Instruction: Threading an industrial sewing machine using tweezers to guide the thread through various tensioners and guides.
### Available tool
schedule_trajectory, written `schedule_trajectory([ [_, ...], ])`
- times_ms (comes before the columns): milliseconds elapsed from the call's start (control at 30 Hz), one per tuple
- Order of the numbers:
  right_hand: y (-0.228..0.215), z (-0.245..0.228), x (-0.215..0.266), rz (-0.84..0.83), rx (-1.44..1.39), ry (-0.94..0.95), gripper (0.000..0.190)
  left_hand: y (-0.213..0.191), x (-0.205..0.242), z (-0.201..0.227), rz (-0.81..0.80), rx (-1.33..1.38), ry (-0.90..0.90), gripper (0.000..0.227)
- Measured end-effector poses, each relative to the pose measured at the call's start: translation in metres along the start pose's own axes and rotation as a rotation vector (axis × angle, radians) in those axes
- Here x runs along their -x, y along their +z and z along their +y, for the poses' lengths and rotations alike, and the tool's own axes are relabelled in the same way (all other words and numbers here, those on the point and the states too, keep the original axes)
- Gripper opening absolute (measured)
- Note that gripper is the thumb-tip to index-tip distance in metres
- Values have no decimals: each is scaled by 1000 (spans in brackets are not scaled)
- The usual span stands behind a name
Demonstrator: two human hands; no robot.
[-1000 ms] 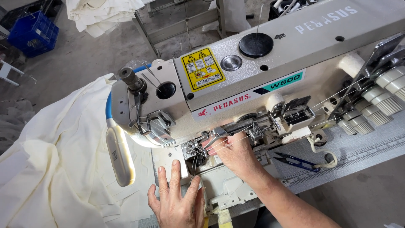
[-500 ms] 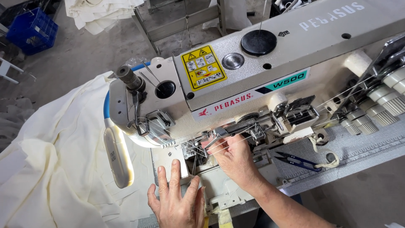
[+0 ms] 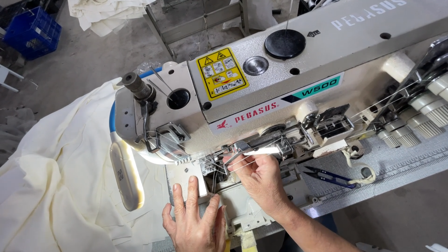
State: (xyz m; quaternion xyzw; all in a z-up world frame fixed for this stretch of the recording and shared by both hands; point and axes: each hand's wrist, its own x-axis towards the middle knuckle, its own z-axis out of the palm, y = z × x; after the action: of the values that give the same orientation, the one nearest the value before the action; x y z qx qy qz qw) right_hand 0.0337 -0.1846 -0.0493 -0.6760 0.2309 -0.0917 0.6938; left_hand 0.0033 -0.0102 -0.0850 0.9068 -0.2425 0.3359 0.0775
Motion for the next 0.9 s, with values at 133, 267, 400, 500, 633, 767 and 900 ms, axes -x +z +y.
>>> schedule_trajectory([
  [133,1,13,1,31,44,-90,26,1,-1,0,12,-1,4,16],
  [267,7,34,-5,-20,-101,-378,15,0,-1,-1,15,-5,-2,17],
  [400,11,49,-9,-26,-122,-462,16,1,0,-2,26,-4,3,17],
  [500,9,35,-4,-21,-42,-487,16,0,0,-2,28,9,3,17],
  [633,8,23,0,-23,-107,-348,18,-4,-1,-3,14,61,-17,21],
  [767,6,16,1,57,-114,-255,22,-3,-1,-4,23,104,-40,20],
  [900,2,19,1,89,-158,-267,16,-3,-2,-1,33,127,-54,19],
])
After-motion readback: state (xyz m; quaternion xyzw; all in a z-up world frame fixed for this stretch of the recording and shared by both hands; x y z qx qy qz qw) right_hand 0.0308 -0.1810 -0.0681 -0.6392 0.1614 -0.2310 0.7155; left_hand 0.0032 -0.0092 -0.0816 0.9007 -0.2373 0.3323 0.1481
